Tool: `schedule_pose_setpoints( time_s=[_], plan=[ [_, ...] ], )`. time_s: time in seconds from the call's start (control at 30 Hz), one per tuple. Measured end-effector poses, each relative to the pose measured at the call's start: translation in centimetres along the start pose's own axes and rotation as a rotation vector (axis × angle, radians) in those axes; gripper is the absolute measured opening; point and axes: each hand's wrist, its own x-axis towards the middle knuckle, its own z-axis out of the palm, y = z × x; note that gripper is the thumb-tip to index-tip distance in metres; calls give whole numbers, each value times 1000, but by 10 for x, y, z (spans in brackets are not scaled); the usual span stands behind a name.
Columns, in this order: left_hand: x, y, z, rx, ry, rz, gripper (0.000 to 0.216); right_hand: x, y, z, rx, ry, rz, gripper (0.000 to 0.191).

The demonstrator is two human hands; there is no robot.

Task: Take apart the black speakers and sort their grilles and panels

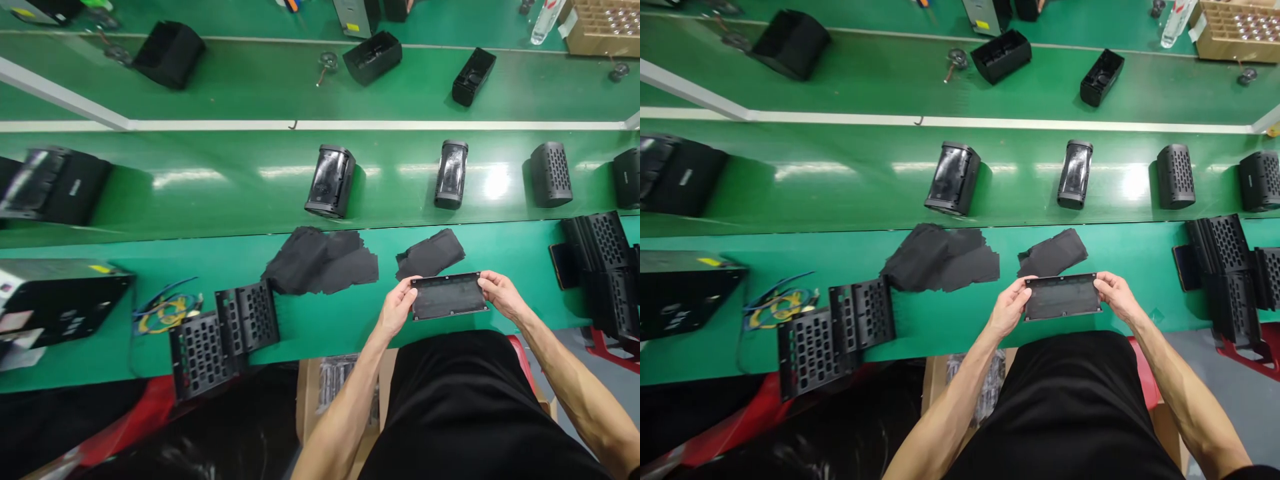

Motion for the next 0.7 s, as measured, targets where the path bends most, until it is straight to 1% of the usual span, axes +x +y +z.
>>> schedule_pose_setpoints(
  time_s=[0.1, 0.57, 0.7],
  plan=[
    [1, 2, 0, 26, -7, 5, 63, 2, -1, 1, -35, 24, -16, 51],
    [2, 7, -4, 79, 10, 31, 60, 9, -4, 1, -78, -6, -41, 50],
    [3, 8, -5, 75, 13, 31, 61, 10, -6, 2, -137, -4, -86, 49]
  ],
)
